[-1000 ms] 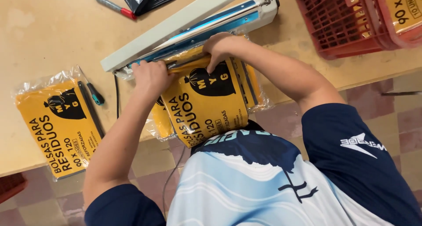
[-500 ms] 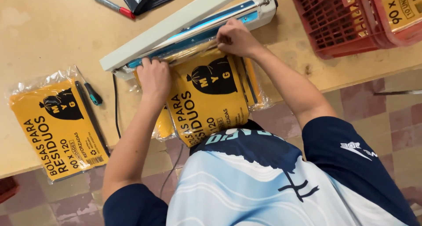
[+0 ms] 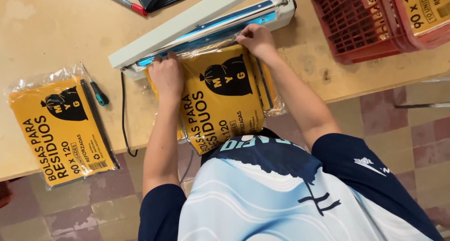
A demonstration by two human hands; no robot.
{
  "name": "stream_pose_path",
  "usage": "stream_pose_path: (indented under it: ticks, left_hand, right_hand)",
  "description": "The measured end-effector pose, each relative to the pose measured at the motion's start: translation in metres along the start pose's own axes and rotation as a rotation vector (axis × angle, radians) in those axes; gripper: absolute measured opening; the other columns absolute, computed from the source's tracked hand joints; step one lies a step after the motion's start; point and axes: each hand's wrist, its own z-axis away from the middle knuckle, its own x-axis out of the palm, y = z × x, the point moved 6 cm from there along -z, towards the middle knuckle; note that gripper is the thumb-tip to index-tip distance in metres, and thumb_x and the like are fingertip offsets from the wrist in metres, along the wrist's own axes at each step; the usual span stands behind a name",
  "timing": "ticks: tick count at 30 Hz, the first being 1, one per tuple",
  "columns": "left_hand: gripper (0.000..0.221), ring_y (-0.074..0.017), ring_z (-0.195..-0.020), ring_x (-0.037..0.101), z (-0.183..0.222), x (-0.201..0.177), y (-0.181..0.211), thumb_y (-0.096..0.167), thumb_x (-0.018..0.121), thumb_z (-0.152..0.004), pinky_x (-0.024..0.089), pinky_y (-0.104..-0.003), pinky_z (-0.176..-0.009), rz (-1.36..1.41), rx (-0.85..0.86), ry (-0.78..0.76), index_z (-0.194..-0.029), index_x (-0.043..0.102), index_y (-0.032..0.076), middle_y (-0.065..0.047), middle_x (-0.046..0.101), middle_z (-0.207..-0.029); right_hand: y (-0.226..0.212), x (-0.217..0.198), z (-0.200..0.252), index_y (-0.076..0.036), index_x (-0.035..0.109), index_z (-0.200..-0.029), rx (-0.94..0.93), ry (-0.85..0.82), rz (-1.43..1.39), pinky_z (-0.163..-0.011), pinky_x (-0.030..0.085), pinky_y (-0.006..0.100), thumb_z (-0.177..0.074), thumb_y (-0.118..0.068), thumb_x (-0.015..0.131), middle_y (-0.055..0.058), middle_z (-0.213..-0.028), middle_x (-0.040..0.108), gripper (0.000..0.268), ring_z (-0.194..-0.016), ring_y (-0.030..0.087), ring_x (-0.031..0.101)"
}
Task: Sealing the open ends of plastic bag retail packs using a manual heat sealer and organizing them into a crate.
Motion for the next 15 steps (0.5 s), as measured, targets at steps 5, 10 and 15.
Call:
stream_pose_path:
  ticks: [5,10,15]
  left_hand:
    - [0.014,-0.0287,-0.078,0.055,0.008,-0.025,-0.006,0.023,0.064,-0.095,0.039,-0.042,-0.056,0.097,-0.048,0.221,-0.084,0.062,0.015,-0.001,0.065,-0.07]
    - [0.028,-0.0207,-0.091,0.054,0.028,-0.051,-0.033,0.005,0.065,-0.091,0.05,-0.03,-0.077,0.666,-0.661,0.211,-0.117,0.057,0.002,-0.01,0.061,-0.105]
    - [0.033,-0.0195,-0.103,0.067,0.021,-0.037,-0.039,0.03,0.057,-0.087,0.052,-0.032,-0.092,1.033,-0.976,-0.316,-0.109,0.071,0.011,-0.005,0.074,-0.111]
  right_hand:
    - [0.016,0.002,-0.012,-0.014,0.07,-0.086,0.002,0.106,-0.273,-0.066,0.051,0.015,-0.091,-0.017,0.072,0.0,-0.079,0.07,0.006,-0.071,0.009,0.061]
    - [0.014,0.002,-0.01,-0.016,0.068,-0.085,-0.053,0.208,-0.266,-0.067,0.051,0.017,-0.089,-0.02,0.069,-0.002,-0.08,0.07,0.006,-0.075,0.009,0.062]
    - [0.008,0.003,-0.009,-0.018,0.066,-0.079,-0.105,0.242,-0.223,-0.062,0.048,0.017,-0.089,-0.017,0.068,-0.004,-0.074,0.067,0.01,-0.069,0.007,0.058]
